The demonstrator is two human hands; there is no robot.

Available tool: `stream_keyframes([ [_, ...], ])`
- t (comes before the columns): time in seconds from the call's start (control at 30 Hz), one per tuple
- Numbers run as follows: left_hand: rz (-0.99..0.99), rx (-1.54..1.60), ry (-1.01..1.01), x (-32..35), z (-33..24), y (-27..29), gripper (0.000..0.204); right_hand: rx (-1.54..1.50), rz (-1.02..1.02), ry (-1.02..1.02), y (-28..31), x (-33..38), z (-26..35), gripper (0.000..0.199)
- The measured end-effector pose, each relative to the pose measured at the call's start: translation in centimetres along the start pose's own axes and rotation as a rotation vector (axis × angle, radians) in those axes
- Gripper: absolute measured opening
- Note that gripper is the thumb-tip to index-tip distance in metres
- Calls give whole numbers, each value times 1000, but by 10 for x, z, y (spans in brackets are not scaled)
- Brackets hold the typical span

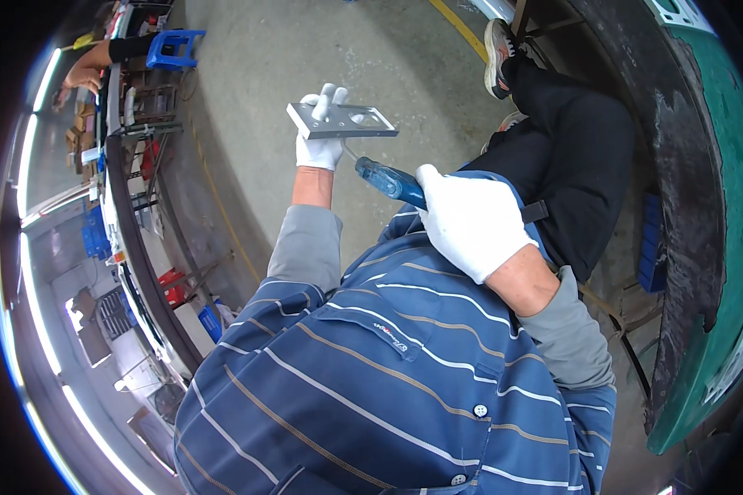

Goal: Using a handheld deburring tool to clean the edges of white metal plates and stacking them on a workbench.

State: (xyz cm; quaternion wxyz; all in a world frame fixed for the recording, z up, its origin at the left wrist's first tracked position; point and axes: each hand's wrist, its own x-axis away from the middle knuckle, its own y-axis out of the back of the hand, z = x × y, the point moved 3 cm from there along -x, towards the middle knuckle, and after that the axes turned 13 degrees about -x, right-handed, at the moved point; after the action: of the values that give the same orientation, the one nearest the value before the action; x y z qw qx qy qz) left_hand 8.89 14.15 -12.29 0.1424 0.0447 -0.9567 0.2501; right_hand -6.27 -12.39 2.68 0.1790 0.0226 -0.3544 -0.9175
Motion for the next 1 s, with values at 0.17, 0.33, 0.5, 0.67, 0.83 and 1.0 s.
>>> stream_keyframes([
  [0.17, 53, 84, 2, 1, -3, -4, 28, 16, -62, 77, -6, -6, -2, 16],
  [0.33, 40, 160, 85, 7, 4, -9, 22, 30, -71, 106, -13, -11, -1, 16],
  [0.5, 20, 182, 122, 8, 11, -13, 23, 51, -109, 133, -13, -13, -1, 15],
  [0.67, 49, 187, 133, 8, 14, -12, 23, 62, -91, 102, -15, -15, -1, 14],
  [0.83, -3, 197, 166, 8, 19, -6, 22, 96, -80, 92, -18, -16, -1, 14],
  [1.0, 16, 229, 182, 7, 21, -5, 22, 83, -79, 96, -19, -16, -1, 15],
])
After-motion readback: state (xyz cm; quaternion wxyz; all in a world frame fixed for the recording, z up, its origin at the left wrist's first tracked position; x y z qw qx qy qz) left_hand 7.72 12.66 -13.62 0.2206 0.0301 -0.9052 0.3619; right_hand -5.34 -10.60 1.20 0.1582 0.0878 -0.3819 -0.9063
